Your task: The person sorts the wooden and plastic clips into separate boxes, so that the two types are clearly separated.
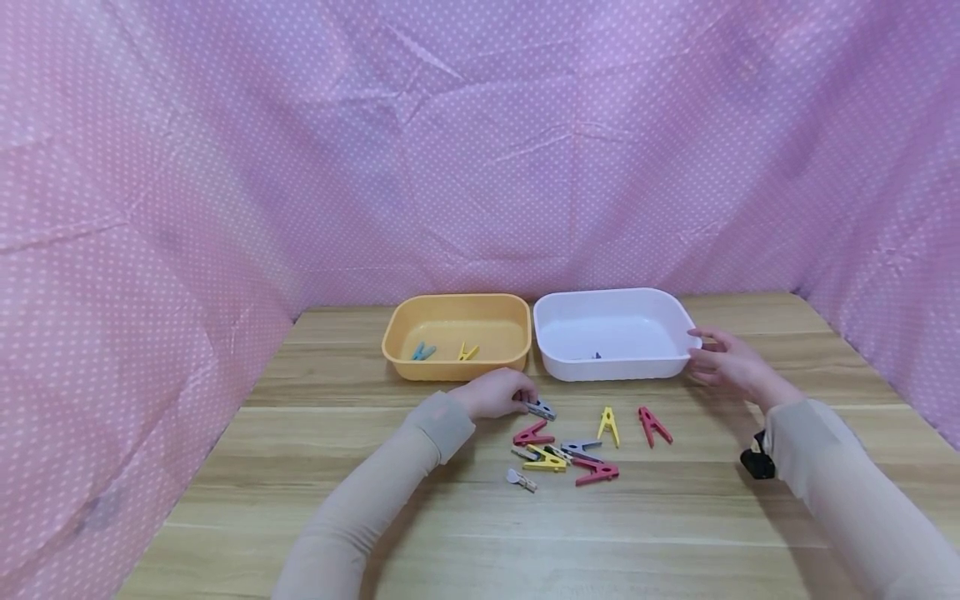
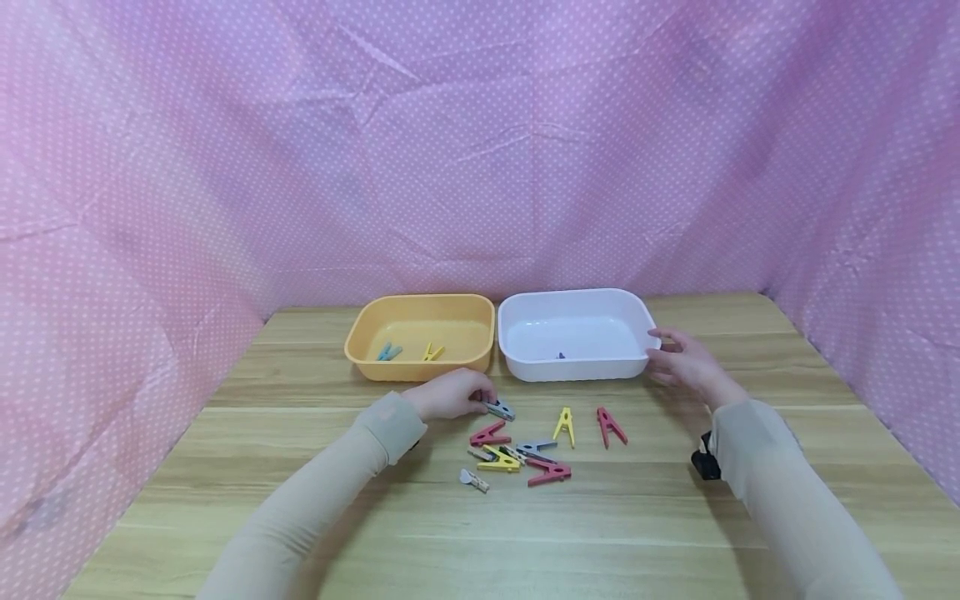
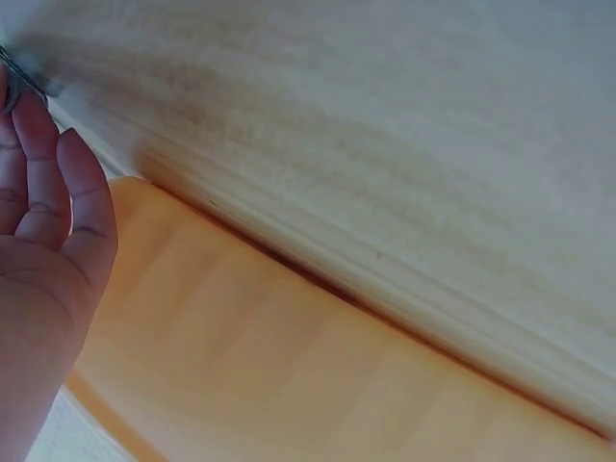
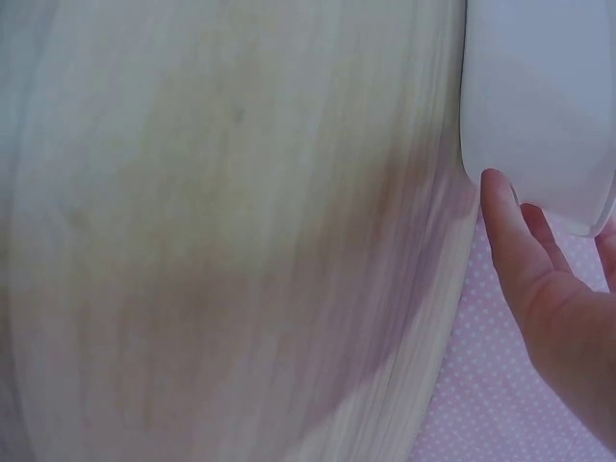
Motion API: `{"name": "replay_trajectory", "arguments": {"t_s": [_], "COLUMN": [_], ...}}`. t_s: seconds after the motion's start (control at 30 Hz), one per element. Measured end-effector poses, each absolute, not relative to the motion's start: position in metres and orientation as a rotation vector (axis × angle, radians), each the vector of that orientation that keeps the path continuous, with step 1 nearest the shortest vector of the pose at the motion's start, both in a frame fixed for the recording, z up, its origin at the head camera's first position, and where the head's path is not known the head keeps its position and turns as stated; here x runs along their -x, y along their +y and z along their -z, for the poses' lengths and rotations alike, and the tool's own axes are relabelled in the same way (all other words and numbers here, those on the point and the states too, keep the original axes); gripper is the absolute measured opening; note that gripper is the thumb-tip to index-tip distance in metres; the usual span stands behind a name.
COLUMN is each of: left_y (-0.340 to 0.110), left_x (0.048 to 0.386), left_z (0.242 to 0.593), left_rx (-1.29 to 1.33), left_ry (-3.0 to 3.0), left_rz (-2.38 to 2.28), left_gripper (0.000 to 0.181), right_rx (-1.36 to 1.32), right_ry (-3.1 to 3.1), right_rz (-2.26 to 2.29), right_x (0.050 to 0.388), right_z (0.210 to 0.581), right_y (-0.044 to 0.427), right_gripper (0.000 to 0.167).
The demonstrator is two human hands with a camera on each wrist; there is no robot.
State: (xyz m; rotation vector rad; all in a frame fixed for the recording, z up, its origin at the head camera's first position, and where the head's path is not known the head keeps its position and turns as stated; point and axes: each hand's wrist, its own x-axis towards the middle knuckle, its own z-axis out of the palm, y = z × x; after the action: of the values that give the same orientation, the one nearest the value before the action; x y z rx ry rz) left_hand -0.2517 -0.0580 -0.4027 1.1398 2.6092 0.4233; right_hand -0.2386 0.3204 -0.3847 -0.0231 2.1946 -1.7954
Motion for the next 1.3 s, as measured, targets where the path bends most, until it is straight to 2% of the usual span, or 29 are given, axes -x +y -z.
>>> {"name": "replay_trajectory", "arguments": {"t_s": [0.13,0.4,1.13,1.3], "left_y": [-0.0574,-0.0577,-0.064,-0.0643], "left_x": [0.2512,0.249,0.2456,0.2437], "left_z": [0.4017,0.3984,0.3936,0.3927], "left_rx": [-1.123,-1.099,-0.998,-1.019], "left_ry": [2.619,2.627,2.611,2.62], "left_rz": [-0.422,-0.45,-0.681,-0.688], "left_gripper": [0.004,0.004,0.005,0.004], "right_rx": [0.017,0.051,0.06,0.062], "right_ry": [2.217,2.212,2.229,2.236], "right_rz": [1.759,1.807,1.794,1.789], "right_x": [0.2387,0.237,0.2376,0.2377], "right_z": [0.3843,0.3844,0.3875,0.3877], "right_y": [0.3205,0.3184,0.3204,0.3206], "right_gripper": [0.06,0.05,0.057,0.053]}}
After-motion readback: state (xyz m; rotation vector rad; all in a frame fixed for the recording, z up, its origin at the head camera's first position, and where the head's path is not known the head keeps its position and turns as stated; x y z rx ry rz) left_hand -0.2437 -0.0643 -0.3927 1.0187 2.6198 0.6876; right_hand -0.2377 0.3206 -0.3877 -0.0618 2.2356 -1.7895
